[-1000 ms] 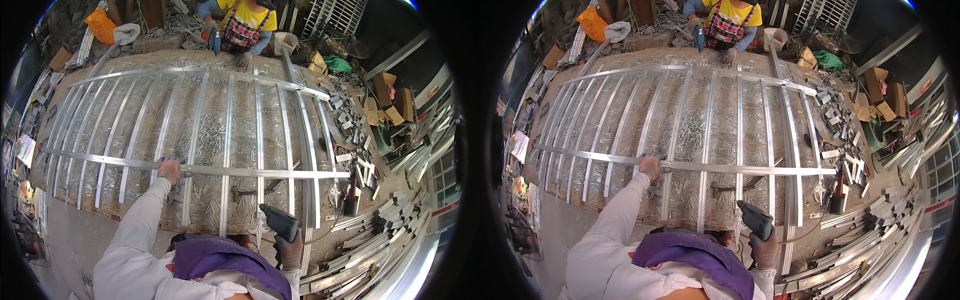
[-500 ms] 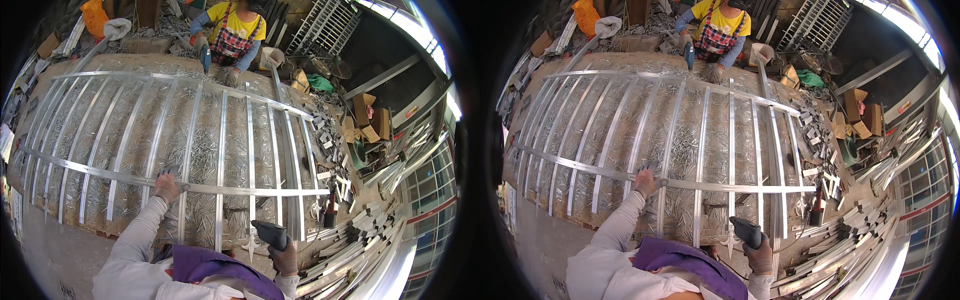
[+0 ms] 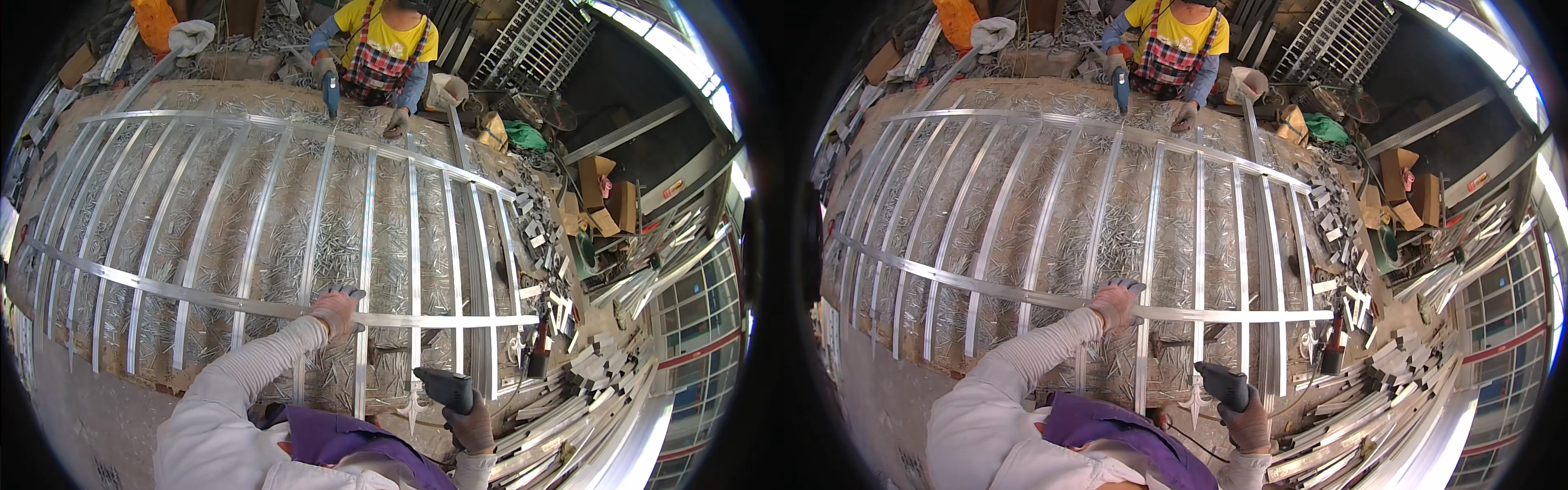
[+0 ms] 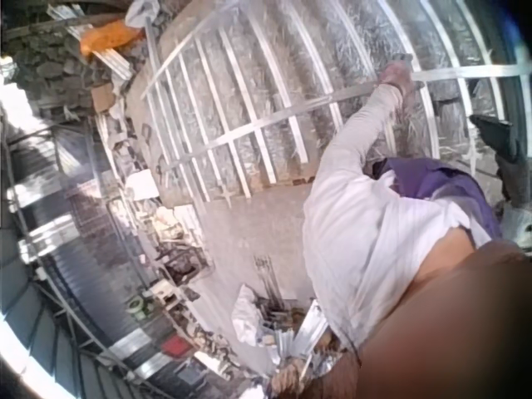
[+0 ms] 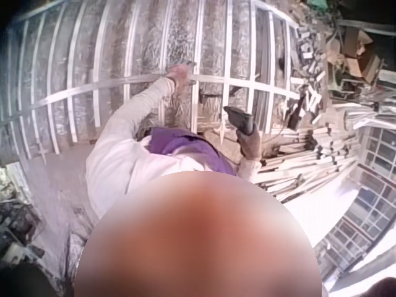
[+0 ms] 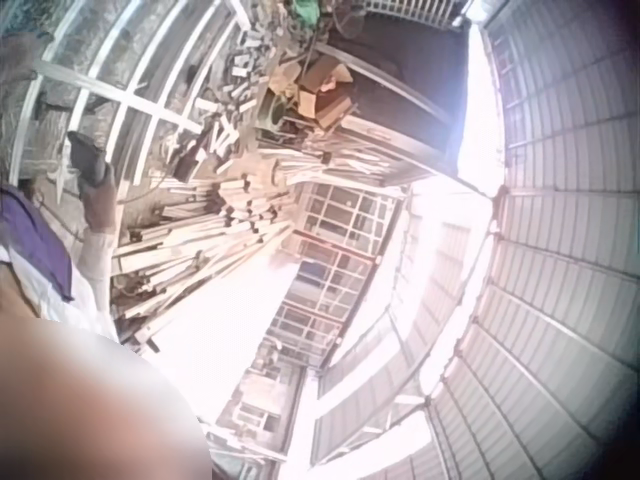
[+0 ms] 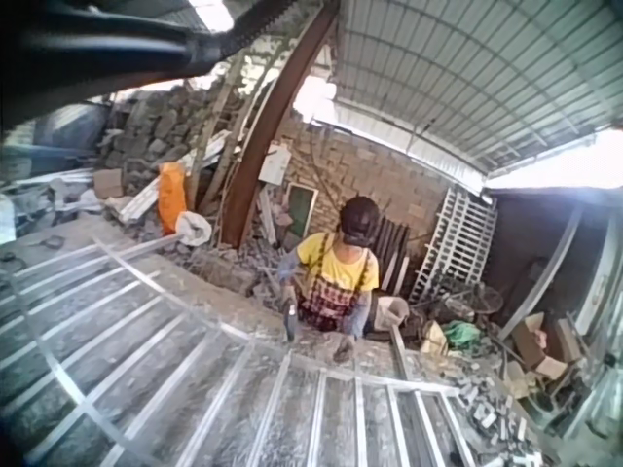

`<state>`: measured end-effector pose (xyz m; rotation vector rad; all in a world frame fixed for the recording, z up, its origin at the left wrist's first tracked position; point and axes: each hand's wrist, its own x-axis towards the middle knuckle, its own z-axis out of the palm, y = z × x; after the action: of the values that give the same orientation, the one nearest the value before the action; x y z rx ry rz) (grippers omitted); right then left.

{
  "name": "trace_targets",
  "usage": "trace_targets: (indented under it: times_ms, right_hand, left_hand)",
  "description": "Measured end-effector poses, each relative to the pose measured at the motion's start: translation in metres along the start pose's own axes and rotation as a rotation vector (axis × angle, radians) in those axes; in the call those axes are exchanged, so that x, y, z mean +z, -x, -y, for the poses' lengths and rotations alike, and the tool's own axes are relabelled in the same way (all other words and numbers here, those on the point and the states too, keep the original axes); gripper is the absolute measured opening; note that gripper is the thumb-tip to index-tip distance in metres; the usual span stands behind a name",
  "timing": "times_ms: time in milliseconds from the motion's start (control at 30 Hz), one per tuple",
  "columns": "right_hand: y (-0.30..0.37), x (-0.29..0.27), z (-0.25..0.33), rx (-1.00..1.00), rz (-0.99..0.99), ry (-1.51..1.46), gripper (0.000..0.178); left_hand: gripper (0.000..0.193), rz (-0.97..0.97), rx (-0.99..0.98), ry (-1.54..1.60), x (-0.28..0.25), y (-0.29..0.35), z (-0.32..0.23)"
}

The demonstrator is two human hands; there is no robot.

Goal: The person uses a power drill to fasten metal bars onto a metal frame structure. They position the bars and drive screws at multiple points along the frame. A second person is visible in the background working on a similar structure.

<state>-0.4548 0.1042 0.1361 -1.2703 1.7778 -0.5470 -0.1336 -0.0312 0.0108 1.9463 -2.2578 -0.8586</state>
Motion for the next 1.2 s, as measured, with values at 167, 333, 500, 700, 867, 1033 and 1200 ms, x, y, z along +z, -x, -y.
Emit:
trace_targets:
  times_ms: [167,333,500,700,867,1033,1200]
  right_hand:
    - [0.001,-0.001,0.002,0.039,-0.027,0.007,0.051]
    - [-0.002,-0.002,-0.002,0.062,-0.009,-0.027,0.051]
    - [-0.001,-0.001,0.007,0.097,0.012,-0.056,0.049]
    - [0.002,0.002,0.01,0.115,-0.006,-0.077,0.05]
    - [0.001,0.005,0.016,0.103,-0.02,-0.037,0.052]
    - [0.004,0.005,0.015,0.08,-0.05,0.04,0.052]
    - [0.009,0.013,0.022,0.058,-0.079,-0.125,0.05]
  left_hand:
    - [0.094,0.129,0.038,0.002,-0.003,-0.021,0.0]
    - [0.109,0.347,0.041,0.029,0.002,-0.026,-0.001]
    - [0.112,0.392,0.059,0.181,0.004,-0.026,0.007]
    - [0.117,0.386,0.081,0.188,0.003,-0.022,0.006]
    - [0.117,0.354,0.088,0.179,0.005,-0.023,0.009]
    - [0.113,0.31,0.11,0.168,0.005,-0.02,0.008]
    - [0.096,0.384,0.112,0.401,0.007,-0.019,0.005]
